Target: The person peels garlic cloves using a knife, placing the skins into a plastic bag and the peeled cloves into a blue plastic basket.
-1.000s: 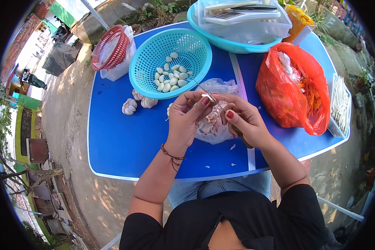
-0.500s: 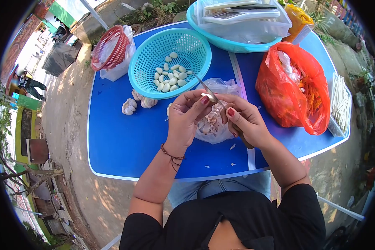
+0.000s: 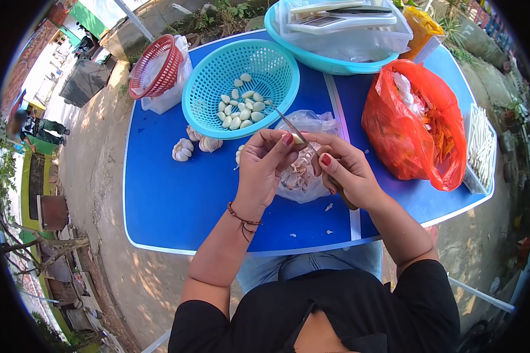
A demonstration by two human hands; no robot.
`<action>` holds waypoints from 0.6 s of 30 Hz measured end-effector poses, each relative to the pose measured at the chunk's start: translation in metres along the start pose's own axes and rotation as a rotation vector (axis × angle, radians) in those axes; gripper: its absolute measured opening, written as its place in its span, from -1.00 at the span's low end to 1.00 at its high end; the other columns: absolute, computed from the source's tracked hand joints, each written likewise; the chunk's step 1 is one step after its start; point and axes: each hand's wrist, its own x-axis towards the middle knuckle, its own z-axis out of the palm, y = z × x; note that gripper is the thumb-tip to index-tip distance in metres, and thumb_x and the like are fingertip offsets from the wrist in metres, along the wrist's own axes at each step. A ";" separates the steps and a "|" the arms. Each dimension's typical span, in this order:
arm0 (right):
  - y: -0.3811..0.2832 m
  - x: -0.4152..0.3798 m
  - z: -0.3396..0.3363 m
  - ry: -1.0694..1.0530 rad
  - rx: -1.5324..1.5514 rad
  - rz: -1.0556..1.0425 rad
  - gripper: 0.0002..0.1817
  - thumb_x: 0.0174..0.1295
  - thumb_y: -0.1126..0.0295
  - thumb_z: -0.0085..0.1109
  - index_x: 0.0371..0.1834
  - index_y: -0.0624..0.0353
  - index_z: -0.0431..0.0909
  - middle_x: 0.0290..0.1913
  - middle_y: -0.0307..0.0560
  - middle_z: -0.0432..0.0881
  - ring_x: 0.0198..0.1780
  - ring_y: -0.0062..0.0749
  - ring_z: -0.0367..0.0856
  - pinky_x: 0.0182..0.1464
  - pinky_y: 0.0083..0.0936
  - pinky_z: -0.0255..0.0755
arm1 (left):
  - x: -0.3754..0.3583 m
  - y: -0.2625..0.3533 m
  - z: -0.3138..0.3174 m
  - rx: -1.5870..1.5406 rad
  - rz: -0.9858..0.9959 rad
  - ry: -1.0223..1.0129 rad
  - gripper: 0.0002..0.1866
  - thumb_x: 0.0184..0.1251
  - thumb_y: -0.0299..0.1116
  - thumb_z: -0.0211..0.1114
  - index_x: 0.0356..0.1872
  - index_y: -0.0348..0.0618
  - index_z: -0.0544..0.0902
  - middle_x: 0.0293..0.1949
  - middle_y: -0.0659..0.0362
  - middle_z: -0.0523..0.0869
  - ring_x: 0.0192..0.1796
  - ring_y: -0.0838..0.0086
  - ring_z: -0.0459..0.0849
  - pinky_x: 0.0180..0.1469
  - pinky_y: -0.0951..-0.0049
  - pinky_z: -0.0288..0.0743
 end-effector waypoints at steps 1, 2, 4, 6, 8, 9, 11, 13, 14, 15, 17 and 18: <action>0.000 0.000 0.000 0.000 -0.005 0.002 -0.57 0.44 0.23 -0.05 0.33 0.10 0.36 -0.37 -0.27 0.50 -0.63 -0.80 0.27 -0.56 -0.78 0.20 | 0.000 0.000 0.000 -0.007 -0.004 0.001 -0.88 0.31 -0.45 0.29 -0.20 -0.23 0.57 -0.21 0.12 0.71 -0.11 0.45 0.73 -0.16 0.67 0.67; 0.000 0.000 0.000 0.003 -0.010 0.002 -0.57 0.45 0.23 -0.05 0.32 0.11 0.36 -0.36 -0.26 0.50 -0.62 -0.79 0.27 -0.56 -0.78 0.20 | 0.000 -0.001 0.000 -0.014 -0.008 0.002 -0.88 0.31 -0.46 0.29 -0.20 -0.23 0.57 -0.20 0.12 0.71 -0.10 0.44 0.73 -0.16 0.67 0.67; -0.001 0.001 -0.001 0.008 -0.017 0.002 -0.58 0.45 0.25 -0.05 0.32 0.11 0.36 -0.35 -0.25 0.51 -0.62 -0.79 0.27 -0.56 -0.78 0.20 | 0.001 -0.001 0.001 -0.028 -0.018 0.006 -0.91 0.32 -0.46 0.27 -0.22 -0.22 0.58 -0.20 0.12 0.71 -0.08 0.44 0.73 -0.18 0.72 0.67; 0.000 0.000 -0.001 0.021 -0.034 0.012 -0.58 0.45 0.26 -0.06 0.32 0.12 0.36 -0.34 -0.25 0.52 -0.62 -0.78 0.26 -0.56 -0.78 0.20 | 0.001 0.000 0.002 -0.043 -0.032 0.012 -0.94 0.33 -0.47 0.25 -0.25 -0.21 0.59 -0.21 0.14 0.71 -0.07 0.44 0.73 -0.22 0.81 0.66; 0.001 0.000 -0.001 0.031 -0.036 0.016 -0.59 0.46 0.27 -0.06 0.32 0.12 0.37 -0.34 -0.25 0.52 -0.62 -0.78 0.26 -0.57 -0.78 0.20 | 0.001 0.000 0.000 -0.072 -0.047 -0.001 -0.92 0.32 -0.47 0.26 -0.22 -0.23 0.59 -0.20 0.12 0.71 -0.08 0.41 0.73 -0.18 0.73 0.67; 0.002 0.000 -0.001 0.034 -0.030 0.016 -0.59 0.46 0.27 -0.07 0.31 0.12 0.38 -0.33 -0.25 0.52 -0.62 -0.78 0.25 -0.57 -0.78 0.19 | 0.002 0.000 0.000 -0.087 -0.054 -0.007 -0.90 0.31 -0.47 0.27 -0.21 -0.24 0.59 -0.20 0.10 0.71 -0.08 0.39 0.73 -0.16 0.70 0.68; 0.003 0.000 -0.001 0.039 -0.029 0.016 -0.60 0.46 0.27 -0.07 0.31 0.12 0.39 -0.34 -0.26 0.51 -0.62 -0.78 0.24 -0.57 -0.78 0.19 | 0.002 -0.001 -0.001 -0.085 -0.064 0.000 -0.90 0.31 -0.47 0.27 -0.21 -0.24 0.59 -0.20 0.10 0.71 -0.08 0.40 0.73 -0.16 0.71 0.68; 0.002 0.000 0.000 0.046 -0.040 0.014 -0.60 0.46 0.27 -0.08 0.30 0.13 0.39 -0.34 -0.26 0.51 -0.62 -0.78 0.24 -0.57 -0.77 0.19 | 0.002 -0.001 -0.002 -0.086 -0.069 0.002 -0.90 0.31 -0.47 0.27 -0.21 -0.25 0.59 -0.20 0.10 0.71 -0.09 0.41 0.73 -0.16 0.71 0.67; 0.002 0.000 0.000 0.048 -0.028 0.015 -0.60 0.46 0.27 -0.08 0.30 0.13 0.39 -0.35 -0.26 0.50 -0.63 -0.78 0.24 -0.58 -0.77 0.19 | 0.003 -0.002 -0.002 -0.089 -0.069 0.001 -0.89 0.31 -0.47 0.27 -0.20 -0.25 0.59 -0.20 0.10 0.71 -0.09 0.42 0.73 -0.15 0.70 0.67; 0.003 0.000 0.000 0.049 -0.016 0.015 -0.60 0.46 0.26 -0.08 0.30 0.12 0.40 -0.36 -0.26 0.50 -0.63 -0.78 0.24 -0.58 -0.77 0.18 | 0.003 -0.002 -0.003 -0.091 -0.069 0.000 -0.89 0.31 -0.47 0.27 -0.20 -0.26 0.59 -0.20 0.09 0.71 -0.08 0.43 0.73 -0.14 0.69 0.67; 0.002 0.000 0.000 0.049 -0.003 0.018 -0.60 0.46 0.26 -0.08 0.30 0.12 0.40 -0.37 -0.27 0.49 -0.63 -0.78 0.24 -0.58 -0.77 0.18 | 0.004 -0.004 -0.004 -0.077 -0.056 0.001 -0.88 0.33 -0.48 0.25 -0.17 -0.25 0.60 -0.17 0.12 0.70 -0.07 0.44 0.72 -0.14 0.73 0.67; 0.001 0.001 0.000 0.047 -0.002 0.021 -0.60 0.46 0.26 -0.08 0.30 0.12 0.40 -0.37 -0.27 0.49 -0.63 -0.78 0.24 -0.59 -0.77 0.18 | 0.004 -0.004 -0.004 -0.070 -0.049 0.002 -0.88 0.34 -0.48 0.24 -0.15 -0.24 0.61 -0.16 0.13 0.70 -0.06 0.45 0.72 -0.14 0.75 0.67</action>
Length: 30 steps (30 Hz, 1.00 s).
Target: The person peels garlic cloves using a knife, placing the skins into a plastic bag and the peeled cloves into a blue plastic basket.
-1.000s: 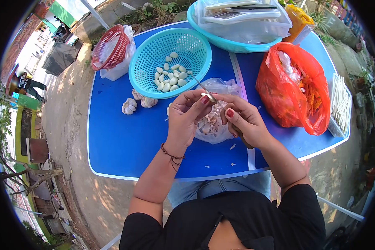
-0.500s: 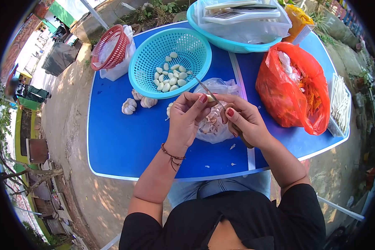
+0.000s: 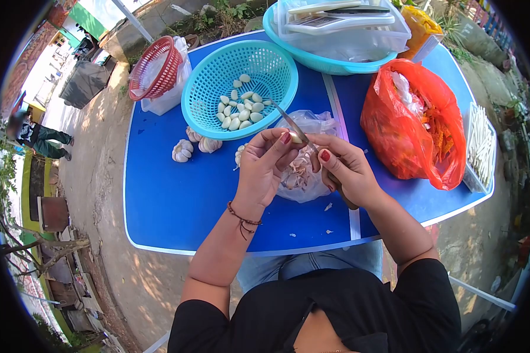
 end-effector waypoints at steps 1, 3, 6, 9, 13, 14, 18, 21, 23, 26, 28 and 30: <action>-0.001 0.000 0.000 -0.002 0.001 0.003 -0.60 0.46 0.26 -0.08 0.29 0.12 0.40 -0.38 -0.27 0.48 -0.64 -0.78 0.25 -0.59 -0.77 0.17 | 0.000 0.000 0.000 -0.001 0.005 -0.004 -0.87 0.34 -0.49 0.23 -0.13 -0.25 0.61 -0.14 0.12 0.69 -0.06 0.45 0.72 -0.12 0.73 0.67; 0.000 0.000 0.000 0.008 0.000 0.009 -0.61 0.46 0.25 -0.08 0.29 0.11 0.40 -0.39 -0.28 0.48 -0.64 -0.78 0.25 -0.59 -0.78 0.17 | 0.000 0.002 0.001 -0.004 0.015 -0.011 -0.85 0.34 -0.51 0.22 -0.10 -0.25 0.60 -0.11 0.10 0.69 -0.06 0.45 0.72 -0.10 0.69 0.67; 0.001 0.000 0.000 0.022 0.003 0.010 -0.60 0.46 0.24 -0.07 0.29 0.10 0.41 -0.39 -0.28 0.48 -0.64 -0.78 0.26 -0.59 -0.78 0.17 | -0.002 0.006 0.005 0.021 0.014 -0.022 -0.80 0.34 -0.53 0.22 -0.04 -0.26 0.59 -0.07 0.08 0.68 -0.05 0.43 0.72 -0.10 0.67 0.68; 0.002 0.000 -0.001 0.021 0.001 -0.001 -0.60 0.46 0.23 -0.07 0.30 0.10 0.40 -0.39 -0.28 0.48 -0.63 -0.77 0.27 -0.58 -0.78 0.18 | -0.002 0.005 0.004 0.019 0.013 -0.022 -0.77 0.33 -0.54 0.22 -0.01 -0.27 0.59 -0.07 0.07 0.68 -0.05 0.43 0.71 -0.10 0.67 0.68; 0.001 -0.001 0.000 -0.009 -0.008 -0.024 -0.58 0.45 0.22 -0.06 0.32 0.08 0.38 -0.39 -0.27 0.48 -0.62 -0.78 0.28 -0.57 -0.78 0.19 | -0.002 0.005 0.003 0.040 0.025 -0.015 -0.76 0.33 -0.53 0.22 0.00 -0.28 0.58 -0.06 0.06 0.68 -0.05 0.43 0.71 -0.10 0.67 0.68; 0.000 -0.001 0.001 -0.018 -0.005 -0.015 -0.57 0.45 0.22 -0.06 0.33 0.08 0.37 -0.39 -0.27 0.49 -0.62 -0.78 0.29 -0.56 -0.78 0.20 | -0.002 0.004 0.002 0.049 0.031 -0.013 -0.76 0.33 -0.53 0.22 0.00 -0.28 0.58 -0.06 0.06 0.68 -0.05 0.43 0.72 -0.10 0.68 0.68; -0.003 -0.001 0.001 -0.042 -0.003 0.009 -0.56 0.44 0.24 -0.06 0.35 0.06 0.34 -0.38 -0.27 0.49 -0.61 -0.78 0.29 -0.55 -0.79 0.20 | -0.003 0.004 0.003 0.070 0.044 0.002 -0.76 0.33 -0.53 0.23 0.00 -0.29 0.58 -0.07 0.06 0.69 -0.06 0.44 0.72 -0.11 0.70 0.68; -0.003 -0.001 0.000 -0.049 -0.011 0.013 -0.56 0.44 0.25 -0.07 0.36 0.07 0.34 -0.38 -0.27 0.49 -0.60 -0.79 0.29 -0.54 -0.79 0.21 | -0.003 0.005 0.004 0.090 0.030 0.022 -0.76 0.32 -0.54 0.23 0.00 -0.30 0.59 -0.08 0.06 0.69 -0.06 0.44 0.72 -0.12 0.72 0.68; -0.003 -0.001 0.000 -0.055 -0.014 0.013 -0.56 0.44 0.25 -0.06 0.36 0.07 0.34 -0.38 -0.28 0.49 -0.60 -0.79 0.29 -0.54 -0.79 0.21 | -0.003 0.006 0.004 0.090 0.034 0.022 -0.76 0.32 -0.54 0.23 0.00 -0.30 0.59 -0.08 0.06 0.69 -0.05 0.43 0.72 -0.13 0.73 0.68; -0.003 -0.001 0.000 -0.057 -0.010 0.016 -0.56 0.44 0.25 -0.05 0.35 0.08 0.34 -0.37 -0.27 0.50 -0.60 -0.80 0.28 -0.55 -0.78 0.21 | -0.004 0.007 0.008 0.081 0.035 0.048 -0.78 0.28 -0.53 0.28 -0.05 -0.30 0.62 -0.16 0.09 0.72 -0.13 0.48 0.73 -0.13 0.66 0.69; -0.003 -0.001 0.001 -0.051 -0.004 0.025 -0.56 0.44 0.25 -0.05 0.35 0.08 0.35 -0.37 -0.28 0.50 -0.61 -0.80 0.28 -0.56 -0.78 0.20 | -0.004 0.008 0.009 0.075 0.033 0.058 -0.78 0.26 -0.51 0.31 -0.07 -0.29 0.64 -0.19 0.11 0.73 -0.17 0.51 0.73 -0.13 0.62 0.69; -0.003 -0.001 0.001 -0.037 -0.019 0.023 -0.57 0.44 0.25 -0.05 0.34 0.09 0.35 -0.37 -0.28 0.50 -0.61 -0.80 0.27 -0.56 -0.78 0.20 | -0.004 0.007 0.008 0.069 0.030 0.052 -0.77 0.26 -0.51 0.31 -0.07 -0.30 0.64 -0.19 0.11 0.73 -0.17 0.50 0.74 -0.13 0.61 0.69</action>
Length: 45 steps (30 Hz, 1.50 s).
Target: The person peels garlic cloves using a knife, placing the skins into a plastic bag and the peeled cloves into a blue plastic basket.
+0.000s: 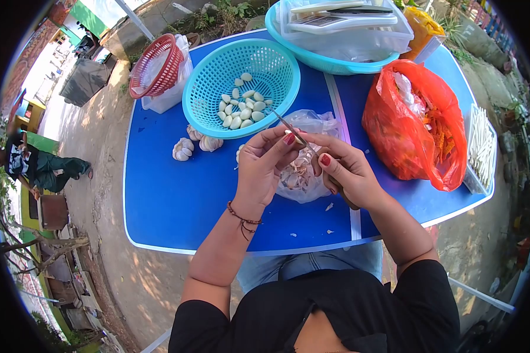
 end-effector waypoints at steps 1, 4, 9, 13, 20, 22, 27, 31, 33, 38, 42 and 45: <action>0.000 0.000 0.000 0.007 -0.008 -0.001 -0.57 0.44 0.25 -0.05 0.34 0.09 0.36 -0.37 -0.28 0.50 -0.61 -0.80 0.27 -0.57 -0.78 0.20 | 0.000 0.000 0.000 0.001 0.001 -0.005 -0.77 0.26 -0.51 0.31 -0.07 -0.30 0.63 -0.18 0.10 0.73 -0.17 0.50 0.74 -0.13 0.61 0.69; 0.002 0.001 -0.002 0.017 -0.022 -0.022 -0.58 0.45 0.26 -0.06 0.33 0.10 0.37 -0.37 -0.28 0.50 -0.62 -0.80 0.27 -0.57 -0.79 0.20 | 0.000 -0.001 -0.001 0.005 0.003 -0.019 -0.77 0.27 -0.51 0.31 -0.06 -0.30 0.63 -0.17 0.10 0.73 -0.17 0.49 0.74 -0.12 0.61 0.69; 0.001 0.000 0.000 0.001 0.017 -0.030 -0.58 0.44 0.26 -0.04 0.32 0.11 0.37 -0.36 -0.28 0.50 -0.63 -0.80 0.27 -0.57 -0.79 0.20 | 0.002 -0.003 -0.006 0.010 0.009 -0.050 -0.74 0.32 -0.55 0.23 0.02 -0.31 0.58 -0.07 0.05 0.69 -0.06 0.44 0.72 -0.11 0.69 0.69; 0.000 0.001 0.000 0.009 -0.007 -0.014 -0.58 0.44 0.25 -0.04 0.32 0.10 0.36 -0.37 -0.28 0.49 -0.63 -0.79 0.27 -0.57 -0.79 0.19 | 0.000 -0.002 -0.004 -0.014 0.008 -0.061 -0.72 0.32 -0.55 0.22 0.04 -0.31 0.58 -0.05 0.04 0.68 -0.06 0.44 0.72 -0.07 0.66 0.68; 0.000 0.001 -0.001 0.062 0.001 -0.005 -0.60 0.45 0.25 -0.05 0.30 0.09 0.39 -0.40 -0.29 0.45 -0.62 -0.78 0.27 -0.57 -0.77 0.18 | -0.001 -0.001 -0.001 -0.031 0.008 -0.071 -0.73 0.32 -0.55 0.21 0.04 -0.33 0.58 -0.07 0.06 0.69 -0.06 0.42 0.72 -0.04 0.58 0.68; 0.001 0.001 -0.001 0.088 0.015 -0.010 -0.60 0.45 0.25 -0.05 0.30 0.08 0.39 -0.42 -0.30 0.43 -0.62 -0.77 0.27 -0.57 -0.77 0.18 | 0.000 -0.001 -0.001 -0.030 0.007 -0.079 -0.73 0.33 -0.54 0.21 0.03 -0.34 0.59 -0.07 0.06 0.69 -0.06 0.42 0.72 -0.03 0.55 0.67; 0.002 0.002 -0.002 0.116 0.043 -0.010 -0.60 0.46 0.24 -0.06 0.29 0.13 0.40 -0.43 -0.30 0.42 -0.61 -0.77 0.28 -0.57 -0.77 0.18 | 0.000 0.000 -0.002 -0.030 0.008 -0.081 -0.70 0.36 -0.54 0.17 0.09 -0.34 0.54 -0.03 0.03 0.67 -0.03 0.38 0.71 -0.06 0.56 0.67; 0.004 0.003 -0.004 0.107 0.020 0.021 -0.64 0.46 0.25 -0.08 0.18 0.22 0.43 -0.41 -0.27 0.44 -0.63 -0.77 0.29 -0.58 -0.77 0.19 | 0.001 -0.001 -0.003 -0.018 0.006 -0.081 -0.68 0.37 -0.54 0.14 0.12 -0.33 0.51 0.01 0.01 0.65 0.00 0.33 0.70 -0.06 0.58 0.67; 0.004 0.003 -0.003 0.118 0.034 0.012 -0.67 0.46 0.26 -0.07 0.13 0.24 0.43 -0.40 -0.25 0.45 -0.64 -0.77 0.29 -0.59 -0.76 0.19 | 0.001 -0.001 -0.003 -0.016 0.006 -0.076 -0.67 0.37 -0.55 0.12 0.14 -0.31 0.50 0.03 0.00 0.65 0.02 0.30 0.69 -0.07 0.60 0.67; 0.007 0.003 -0.004 0.128 0.050 0.016 -0.69 0.43 0.26 0.00 0.09 0.24 0.40 -0.37 -0.18 0.48 -0.63 -0.74 0.33 -0.59 -0.76 0.21 | 0.002 -0.002 -0.002 -0.024 -0.003 -0.067 -0.67 0.35 -0.57 0.15 0.13 -0.31 0.51 -0.01 0.02 0.66 0.02 0.31 0.70 -0.05 0.60 0.67; 0.005 0.002 -0.003 0.126 0.046 0.019 -0.67 0.41 0.28 0.03 0.12 0.23 0.36 -0.36 -0.15 0.50 -0.63 -0.73 0.35 -0.58 -0.75 0.22 | 0.001 -0.003 0.000 0.003 0.022 -0.055 -0.65 0.33 -0.58 0.19 0.13 -0.29 0.51 -0.06 0.05 0.67 -0.01 0.34 0.70 -0.04 0.60 0.67; 0.004 0.002 -0.002 0.124 0.054 0.007 -0.65 0.42 0.28 0.01 0.17 0.21 0.32 -0.37 -0.14 0.50 -0.63 -0.73 0.35 -0.58 -0.75 0.23 | 0.001 -0.002 -0.002 0.013 -0.015 -0.071 -0.66 0.33 -0.55 0.20 0.13 -0.28 0.52 -0.07 0.08 0.67 -0.03 0.41 0.70 -0.09 0.62 0.66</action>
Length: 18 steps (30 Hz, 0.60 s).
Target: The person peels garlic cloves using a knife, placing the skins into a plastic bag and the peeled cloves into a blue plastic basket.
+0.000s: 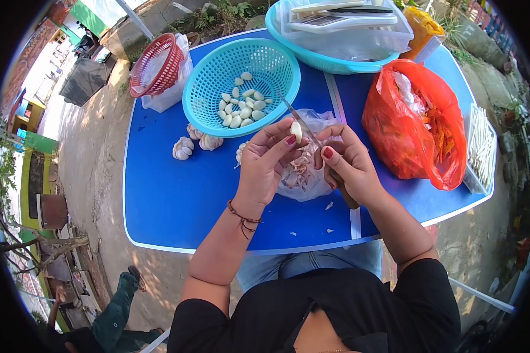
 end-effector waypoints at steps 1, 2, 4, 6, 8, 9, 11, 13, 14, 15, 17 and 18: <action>0.000 0.000 0.001 0.000 0.000 -0.006 -0.63 0.42 0.27 0.00 0.19 0.21 0.31 -0.37 -0.15 0.50 -0.63 -0.73 0.34 -0.58 -0.75 0.23 | 0.000 0.000 0.000 -0.003 -0.006 -0.013 -0.67 0.34 -0.54 0.20 0.12 -0.28 0.52 -0.08 0.09 0.68 -0.04 0.43 0.71 -0.11 0.63 0.65; -0.002 0.000 0.002 -0.003 0.009 -0.019 -0.63 0.43 0.26 0.00 0.19 0.21 0.31 -0.38 -0.15 0.50 -0.63 -0.73 0.34 -0.57 -0.75 0.23 | 0.000 0.000 0.001 -0.005 -0.012 -0.026 -0.67 0.34 -0.54 0.21 0.11 -0.27 0.52 -0.08 0.10 0.68 -0.06 0.45 0.71 -0.13 0.64 0.64; -0.004 0.000 0.003 -0.010 0.026 -0.046 -0.62 0.44 0.23 -0.02 0.20 0.22 0.33 -0.38 -0.15 0.51 -0.64 -0.73 0.34 -0.57 -0.76 0.23 | 0.000 0.000 0.001 -0.021 -0.019 -0.041 -0.69 0.33 -0.53 0.22 0.09 -0.27 0.54 -0.09 0.11 0.68 -0.08 0.48 0.71 -0.15 0.63 0.63; -0.001 0.001 0.001 -0.021 0.024 -0.066 -0.60 0.45 0.21 -0.04 0.20 0.23 0.34 -0.39 -0.16 0.51 -0.65 -0.73 0.33 -0.58 -0.76 0.23 | 0.000 0.000 0.001 -0.048 -0.020 -0.044 -0.71 0.32 -0.53 0.25 0.06 -0.26 0.56 -0.10 0.12 0.69 -0.09 0.49 0.71 -0.13 0.59 0.63; 0.002 0.002 -0.002 -0.040 0.038 -0.056 -0.61 0.45 0.19 -0.06 0.17 0.25 0.37 -0.40 -0.15 0.52 -0.66 -0.73 0.32 -0.59 -0.76 0.23 | 0.000 0.000 0.002 -0.039 -0.003 -0.047 -0.71 0.32 -0.53 0.25 0.06 -0.27 0.55 -0.11 0.11 0.69 -0.12 0.48 0.72 -0.16 0.60 0.63; 0.002 0.002 -0.003 -0.053 0.054 -0.035 -0.62 0.46 0.18 -0.06 0.13 0.25 0.39 -0.40 -0.15 0.52 -0.67 -0.73 0.32 -0.60 -0.76 0.23 | 0.000 0.000 0.002 -0.035 0.006 -0.048 -0.70 0.32 -0.52 0.25 0.06 -0.27 0.55 -0.11 0.11 0.69 -0.13 0.48 0.72 -0.18 0.61 0.63; 0.003 0.002 -0.003 -0.052 0.075 -0.012 -0.64 0.46 0.18 -0.07 0.08 0.26 0.40 -0.41 -0.14 0.52 -0.68 -0.72 0.33 -0.61 -0.76 0.23 | 0.000 0.002 -0.003 -0.059 -0.021 -0.107 -0.71 0.33 -0.52 0.24 0.06 -0.28 0.54 -0.11 0.09 0.69 -0.12 0.46 0.73 -0.16 0.61 0.64; 0.005 0.001 -0.002 -0.024 0.087 -0.009 -0.66 0.46 0.18 -0.08 0.04 0.25 0.38 -0.42 -0.12 0.53 -0.68 -0.71 0.34 -0.62 -0.76 0.23 | -0.001 0.004 -0.004 -0.076 -0.028 -0.152 -0.71 0.33 -0.51 0.24 0.06 -0.29 0.54 -0.10 0.07 0.69 -0.11 0.42 0.73 -0.13 0.60 0.66; 0.004 0.001 0.000 -0.016 0.082 -0.011 -0.67 0.46 0.18 -0.08 0.04 0.25 0.37 -0.42 -0.12 0.53 -0.68 -0.71 0.35 -0.62 -0.76 0.23 | -0.002 0.005 -0.001 -0.082 -0.023 -0.166 -0.71 0.33 -0.51 0.24 0.06 -0.30 0.53 -0.10 0.06 0.69 -0.10 0.40 0.73 -0.11 0.59 0.66; 0.001 0.001 0.001 -0.007 0.078 -0.013 -0.67 0.46 0.18 -0.08 0.03 0.24 0.35 -0.42 -0.11 0.53 -0.68 -0.70 0.35 -0.62 -0.76 0.23 | -0.003 0.006 0.001 -0.087 -0.017 -0.181 -0.71 0.34 -0.51 0.23 0.06 -0.31 0.53 -0.10 0.05 0.68 -0.09 0.38 0.73 -0.10 0.58 0.67; 0.000 0.001 0.001 0.000 0.080 -0.017 -0.67 0.46 0.18 -0.08 0.04 0.24 0.33 -0.42 -0.10 0.53 -0.68 -0.69 0.36 -0.62 -0.75 0.23 | -0.004 0.004 0.002 -0.037 0.010 -0.130 -0.72 0.35 -0.54 0.19 0.06 -0.36 0.51 -0.08 0.02 0.67 -0.04 0.29 0.72 -0.04 0.52 0.67; 0.000 0.001 0.001 -0.002 0.087 -0.016 -0.66 0.46 0.19 -0.07 0.06 0.24 0.31 -0.42 -0.10 0.53 -0.68 -0.69 0.36 -0.62 -0.75 0.23 | -0.004 0.003 0.003 -0.013 0.023 -0.103 -0.72 0.36 -0.55 0.17 0.07 -0.38 0.49 -0.07 0.00 0.66 -0.01 0.25 0.71 -0.01 0.49 0.68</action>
